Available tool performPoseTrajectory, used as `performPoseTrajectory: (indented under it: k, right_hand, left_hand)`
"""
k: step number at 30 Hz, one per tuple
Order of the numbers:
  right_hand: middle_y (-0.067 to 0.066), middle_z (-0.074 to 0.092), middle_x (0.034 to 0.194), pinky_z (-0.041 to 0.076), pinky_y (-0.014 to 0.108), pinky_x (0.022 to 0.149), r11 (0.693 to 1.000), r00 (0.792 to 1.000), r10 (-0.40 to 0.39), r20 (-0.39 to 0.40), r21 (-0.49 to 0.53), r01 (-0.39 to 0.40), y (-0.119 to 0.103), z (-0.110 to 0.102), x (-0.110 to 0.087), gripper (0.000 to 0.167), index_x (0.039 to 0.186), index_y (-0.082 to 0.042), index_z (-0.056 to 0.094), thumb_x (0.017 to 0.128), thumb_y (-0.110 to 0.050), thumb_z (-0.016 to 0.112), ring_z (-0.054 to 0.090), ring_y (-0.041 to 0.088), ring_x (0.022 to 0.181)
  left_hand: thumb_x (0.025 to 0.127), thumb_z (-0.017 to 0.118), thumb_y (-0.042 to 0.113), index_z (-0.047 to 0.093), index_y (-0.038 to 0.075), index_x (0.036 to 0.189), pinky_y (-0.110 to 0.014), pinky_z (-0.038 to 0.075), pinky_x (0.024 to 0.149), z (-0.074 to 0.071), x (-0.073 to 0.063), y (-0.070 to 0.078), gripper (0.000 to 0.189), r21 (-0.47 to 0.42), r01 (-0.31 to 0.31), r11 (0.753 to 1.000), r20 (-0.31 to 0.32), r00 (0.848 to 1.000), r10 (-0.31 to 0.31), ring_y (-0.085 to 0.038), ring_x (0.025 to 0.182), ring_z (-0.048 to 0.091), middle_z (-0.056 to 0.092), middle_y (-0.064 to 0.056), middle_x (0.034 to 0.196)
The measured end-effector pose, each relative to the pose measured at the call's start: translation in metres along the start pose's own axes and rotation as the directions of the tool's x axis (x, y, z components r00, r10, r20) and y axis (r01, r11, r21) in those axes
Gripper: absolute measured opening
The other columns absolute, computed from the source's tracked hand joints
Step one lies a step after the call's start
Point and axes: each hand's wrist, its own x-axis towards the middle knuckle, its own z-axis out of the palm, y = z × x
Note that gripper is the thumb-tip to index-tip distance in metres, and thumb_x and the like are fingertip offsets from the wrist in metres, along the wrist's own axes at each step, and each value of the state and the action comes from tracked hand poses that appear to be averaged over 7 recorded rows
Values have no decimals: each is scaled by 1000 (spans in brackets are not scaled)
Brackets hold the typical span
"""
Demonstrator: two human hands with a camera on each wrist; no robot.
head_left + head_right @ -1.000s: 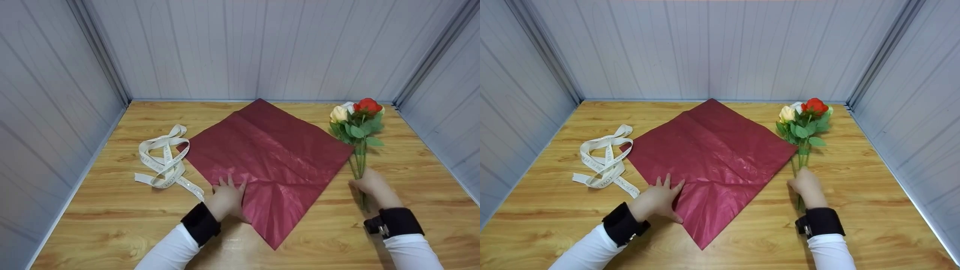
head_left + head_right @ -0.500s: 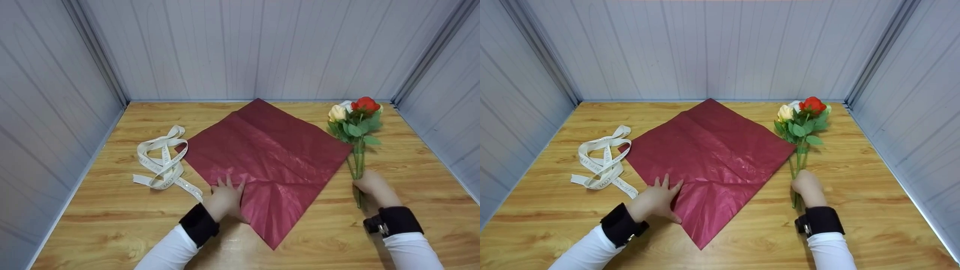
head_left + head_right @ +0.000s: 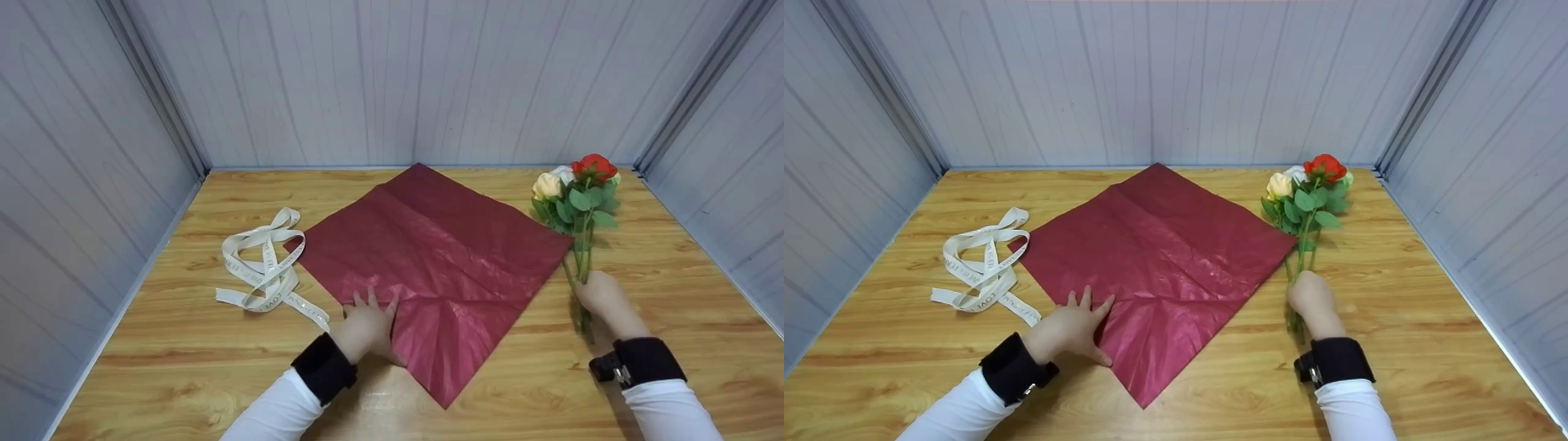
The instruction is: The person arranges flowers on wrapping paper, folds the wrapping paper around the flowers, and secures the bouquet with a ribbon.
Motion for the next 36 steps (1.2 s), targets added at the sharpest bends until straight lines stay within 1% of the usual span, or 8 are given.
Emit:
performPoseTrajectory:
  k: [4, 9, 13, 16, 21, 26, 31, 36]
  right_hand:
    - [2, 38, 57, 37, 28, 49, 1000, 995, -16, -97, 7, 16, -7, 2, 1, 35, 62, -10, 37, 96, -17, 38, 43, 17, 52]
    - [7, 43, 61, 37, 28, 48, 998, 975, -55, -216, 21, 60, -17, 1, 3, 28, 71, -2, 43, 96, -14, 41, 45, 19, 54]
    - [17, 54, 69, 40, 30, 51, 995, 957, -76, -279, 37, 90, -29, 0, 4, 28, 89, 10, 53, 97, -15, 43, 50, 22, 57]
    - [24, 60, 81, 42, 34, 55, 992, 942, -99, -320, 44, 119, -39, 0, 5, 33, 105, 15, 54, 98, -15, 44, 55, 26, 62]
    - [21, 60, 76, 41, 32, 53, 981, 912, -140, -386, 67, 180, -61, 3, 9, 28, 101, 11, 55, 98, -15, 45, 55, 25, 58]
    - [21, 62, 74, 41, 31, 51, 967, 886, -201, -417, 61, 248, -91, 7, 17, 27, 99, 10, 57, 98, -15, 48, 55, 25, 55]
    - [21, 63, 76, 42, 34, 54, 960, 889, -225, -399, 66, 273, -126, 8, 25, 28, 102, 9, 59, 98, -17, 48, 57, 27, 59]
    - [18, 63, 75, 39, 30, 53, 951, 898, -245, -366, 90, 297, -156, 15, 28, 26, 99, 6, 60, 98, -18, 49, 55, 23, 57]
  left_hand:
    - [56, 79, 66, 22, 23, 152, -61, 33, 100, 0, -1, 0, 120, -8, -2, 1000, 2, 1000, 3, -50, 136, 25, 22, -28, 152]
    - [56, 80, 66, 22, 23, 152, -62, 33, 100, -1, -1, 0, 120, -28, -9, 1000, -8, 1000, 8, -51, 136, 25, 21, -28, 152]
    - [56, 80, 65, 23, 22, 152, -63, 33, 100, -1, -2, -1, 119, -24, -14, 1000, -11, 1000, 14, -51, 136, 25, 22, -29, 151]
    - [56, 80, 65, 23, 22, 152, -63, 34, 99, -1, -2, -1, 119, -16, -15, 1000, -14, 1000, 15, -51, 135, 26, 24, -29, 151]
    - [57, 79, 66, 22, 22, 152, -63, 35, 98, 0, -1, -1, 119, -9, -21, 1000, -13, 1000, 21, -51, 135, 26, 24, -29, 151]
    - [57, 80, 64, 23, 22, 152, -63, 35, 98, 0, -2, -2, 118, -16, -21, 1000, -17, 1000, 20, -51, 135, 27, 25, -28, 150]
    - [58, 80, 64, 22, 23, 152, -63, 36, 97, -1, -1, -2, 118, -17, -24, 1000, -16, 1000, 24, -51, 135, 26, 25, -28, 150]
    - [57, 79, 65, 19, 24, 152, -63, 35, 98, 0, -1, -1, 120, -14, -20, 1000, -13, 1000, 20, -51, 135, 26, 24, -29, 151]
